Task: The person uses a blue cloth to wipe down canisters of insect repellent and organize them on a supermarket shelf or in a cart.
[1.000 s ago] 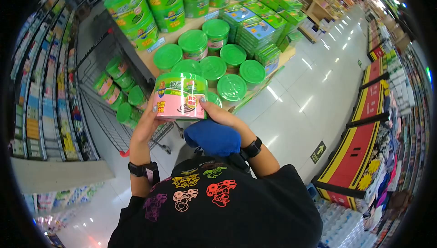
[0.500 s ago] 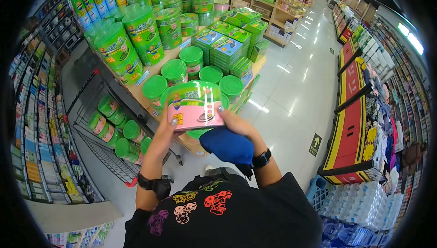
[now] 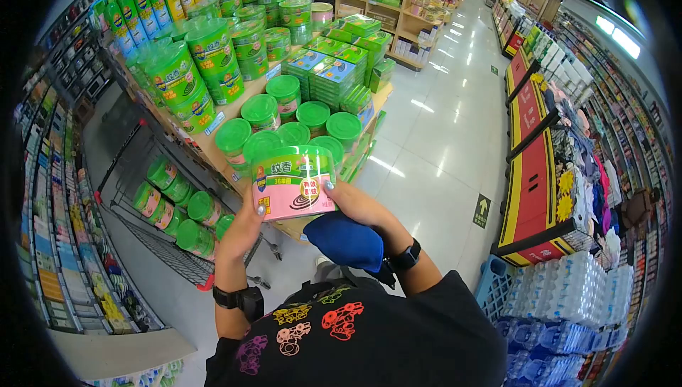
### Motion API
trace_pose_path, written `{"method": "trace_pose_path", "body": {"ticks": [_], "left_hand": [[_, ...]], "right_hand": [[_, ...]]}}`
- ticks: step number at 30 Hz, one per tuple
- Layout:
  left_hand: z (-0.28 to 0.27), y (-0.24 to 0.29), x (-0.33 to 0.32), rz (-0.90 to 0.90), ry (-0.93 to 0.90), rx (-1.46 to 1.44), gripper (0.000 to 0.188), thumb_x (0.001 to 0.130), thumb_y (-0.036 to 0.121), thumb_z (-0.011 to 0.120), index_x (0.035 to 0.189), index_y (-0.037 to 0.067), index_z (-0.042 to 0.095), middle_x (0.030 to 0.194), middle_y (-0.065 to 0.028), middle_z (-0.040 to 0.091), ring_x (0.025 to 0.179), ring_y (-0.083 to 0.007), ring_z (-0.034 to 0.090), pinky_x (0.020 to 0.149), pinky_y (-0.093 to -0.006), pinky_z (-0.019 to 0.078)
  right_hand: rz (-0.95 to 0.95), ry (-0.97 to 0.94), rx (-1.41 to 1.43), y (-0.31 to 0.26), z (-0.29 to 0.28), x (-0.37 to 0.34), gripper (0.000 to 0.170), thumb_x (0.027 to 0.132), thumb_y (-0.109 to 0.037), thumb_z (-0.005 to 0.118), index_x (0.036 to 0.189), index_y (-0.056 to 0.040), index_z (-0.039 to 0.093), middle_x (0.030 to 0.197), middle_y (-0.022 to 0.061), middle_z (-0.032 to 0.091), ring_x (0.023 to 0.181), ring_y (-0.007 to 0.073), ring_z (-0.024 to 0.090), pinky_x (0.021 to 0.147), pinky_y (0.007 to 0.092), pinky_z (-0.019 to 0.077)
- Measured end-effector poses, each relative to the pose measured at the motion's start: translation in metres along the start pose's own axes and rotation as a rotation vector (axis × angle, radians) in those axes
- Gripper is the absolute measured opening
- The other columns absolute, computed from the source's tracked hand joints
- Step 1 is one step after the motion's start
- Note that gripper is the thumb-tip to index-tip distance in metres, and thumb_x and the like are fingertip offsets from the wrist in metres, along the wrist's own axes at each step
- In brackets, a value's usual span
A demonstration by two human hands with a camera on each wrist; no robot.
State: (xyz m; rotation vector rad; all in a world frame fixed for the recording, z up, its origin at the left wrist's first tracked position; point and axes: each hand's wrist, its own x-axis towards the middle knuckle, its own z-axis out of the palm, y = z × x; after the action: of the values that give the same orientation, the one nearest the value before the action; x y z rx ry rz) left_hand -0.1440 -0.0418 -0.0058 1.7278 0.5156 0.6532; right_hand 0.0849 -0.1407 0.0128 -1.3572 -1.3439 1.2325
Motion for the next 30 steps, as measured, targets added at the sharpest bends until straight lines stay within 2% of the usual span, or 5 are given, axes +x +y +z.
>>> {"method": "trace_pose_path", "body": {"ticks": [8,13,18,25,30], "left_hand": [[0.014,0.018,-0.025,0.135,0.087,-0.084,0.067,0.094,0.03,0.042,0.143,-0.002,0.009,0.146,-0.0192,0.019,0.135,-0.0262,0.02,0.109,-0.0349,0.017],[0.008,0.031,-0.032,0.266,0.168,-0.008,0.07,0.094,0.037,0.042,0.142,-0.002,0.011,0.146,-0.0193,0.019,0.135,-0.0268,0.02,0.109,-0.0353,0.016],[0.005,0.013,-0.03,0.22,0.209,-0.382,0.067,0.094,0.045,0.037,0.144,0.005,0.015,0.145,-0.0159,0.023,0.133,-0.0258,0.026,0.108,-0.0341,0.0217],[0.018,0.017,-0.035,0.102,0.265,-0.617,0.06,0.096,0.042,0.035,0.143,0.009,0.017,0.142,-0.013,0.029,0.128,-0.0218,0.034,0.103,-0.0326,0.0311],[0.02,0.009,-0.036,0.034,0.306,-0.578,0.057,0.097,0.04,0.032,0.143,0.01,0.018,0.14,-0.0133,0.032,0.125,-0.0215,0.038,0.101,-0.0325,0.0343]], "right_hand": [[-0.009,0.017,0.25,0.008,0.012,-0.025,0.058,0.097,-0.044,0.032,0.13,0.0024,0.038,0.127,0.0132,0.049,0.114,0.0174,0.048,0.1,0.0309,0.0368],[0.112,0.256,0.537,-0.007,0.048,-0.028,0.064,0.093,-0.054,0.032,0.131,-0.0018,0.039,0.124,0.0113,0.052,0.107,0.0167,0.054,0.094,0.0299,0.0426],[0.043,0.023,0.815,0.01,0.055,-0.025,0.068,0.092,-0.059,0.03,0.133,-0.0056,0.038,0.116,0.0111,0.056,0.096,0.0152,0.057,0.084,0.0285,0.0475],[-0.103,0.003,0.564,-0.008,0.065,-0.062,0.051,0.098,-0.035,0.035,0.143,-0.0189,0.019,0.097,0.0121,0.06,0.079,0.0142,0.059,0.073,0.0269,0.0497],[-0.105,-0.093,0.444,0.003,0.061,-0.065,0.062,0.097,-0.016,0.041,0.146,-0.0264,0.004,0.093,0.0125,0.06,0.075,0.0149,0.058,0.07,0.0272,0.0502]]}}
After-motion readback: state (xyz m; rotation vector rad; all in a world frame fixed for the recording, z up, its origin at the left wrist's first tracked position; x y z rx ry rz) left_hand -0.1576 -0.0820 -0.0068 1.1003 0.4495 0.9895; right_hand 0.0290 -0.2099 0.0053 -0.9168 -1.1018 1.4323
